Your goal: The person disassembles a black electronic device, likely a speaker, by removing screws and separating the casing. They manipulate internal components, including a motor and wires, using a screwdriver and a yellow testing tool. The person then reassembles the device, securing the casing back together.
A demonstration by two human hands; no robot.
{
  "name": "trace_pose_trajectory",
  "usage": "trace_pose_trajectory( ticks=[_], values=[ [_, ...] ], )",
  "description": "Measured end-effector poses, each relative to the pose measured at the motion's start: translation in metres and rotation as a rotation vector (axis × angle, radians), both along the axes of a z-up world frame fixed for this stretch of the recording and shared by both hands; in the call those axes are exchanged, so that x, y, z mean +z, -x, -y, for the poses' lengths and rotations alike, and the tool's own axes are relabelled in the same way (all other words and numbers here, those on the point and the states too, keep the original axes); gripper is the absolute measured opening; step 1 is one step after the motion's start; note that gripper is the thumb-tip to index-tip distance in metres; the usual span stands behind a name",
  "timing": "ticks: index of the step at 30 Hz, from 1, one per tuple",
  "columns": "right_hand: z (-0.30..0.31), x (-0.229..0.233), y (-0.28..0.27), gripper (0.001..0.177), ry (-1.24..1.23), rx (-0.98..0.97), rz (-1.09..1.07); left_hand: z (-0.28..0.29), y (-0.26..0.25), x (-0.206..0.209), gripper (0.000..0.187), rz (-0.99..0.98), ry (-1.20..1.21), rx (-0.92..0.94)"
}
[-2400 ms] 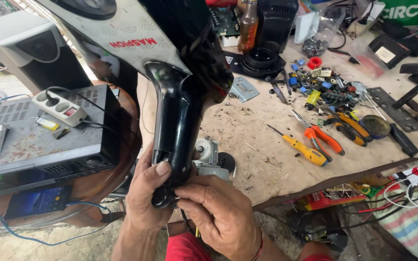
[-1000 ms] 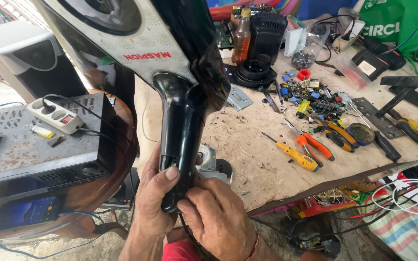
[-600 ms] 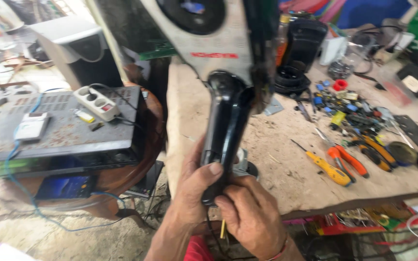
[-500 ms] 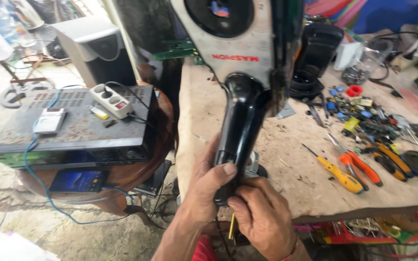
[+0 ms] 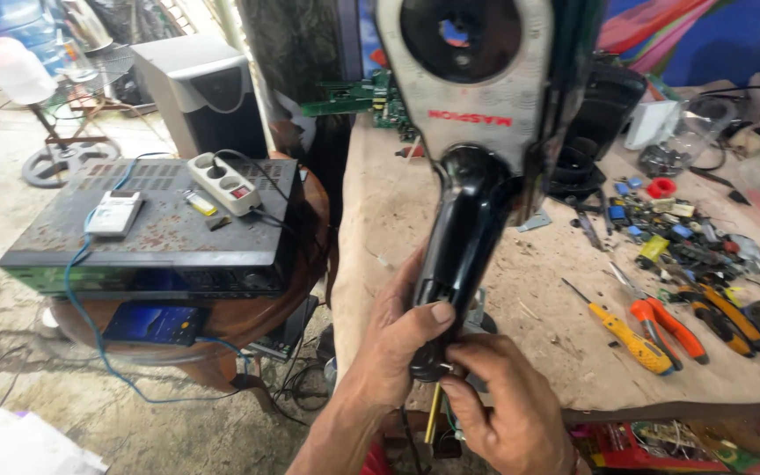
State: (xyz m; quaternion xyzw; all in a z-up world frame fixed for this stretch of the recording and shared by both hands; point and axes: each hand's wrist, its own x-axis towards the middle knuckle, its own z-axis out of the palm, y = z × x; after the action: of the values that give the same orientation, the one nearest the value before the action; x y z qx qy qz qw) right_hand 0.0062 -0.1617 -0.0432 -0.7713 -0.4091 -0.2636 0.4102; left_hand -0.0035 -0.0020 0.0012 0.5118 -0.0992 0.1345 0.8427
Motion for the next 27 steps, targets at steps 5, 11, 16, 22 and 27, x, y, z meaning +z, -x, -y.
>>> trace_pose_trajectory(
  ticks=[5,11,16,22,27],
  values=[
    [-0.003,0.018,0.003,0.020,0.138,-0.012,0.295,0.004,-0.001,-0.011,0.087,-0.083,0.192,-0.057],
    [0.001,0.025,-0.004,0.012,0.281,0.034,0.274,0.004,0.000,-0.002,0.088,-0.142,0.128,-0.054],
    [-0.002,0.018,-0.008,0.019,0.294,0.024,0.213,0.007,0.001,-0.004,0.085,-0.118,0.184,-0.075],
    [-0.009,0.020,-0.008,0.031,0.255,-0.034,0.216,0.007,0.001,-0.004,0.080,-0.104,0.208,-0.090],
    [0.058,0.005,-0.044,0.044,0.139,0.001,0.038,0.003,-0.002,-0.009,0.082,-0.124,0.200,-0.107]
  ],
)
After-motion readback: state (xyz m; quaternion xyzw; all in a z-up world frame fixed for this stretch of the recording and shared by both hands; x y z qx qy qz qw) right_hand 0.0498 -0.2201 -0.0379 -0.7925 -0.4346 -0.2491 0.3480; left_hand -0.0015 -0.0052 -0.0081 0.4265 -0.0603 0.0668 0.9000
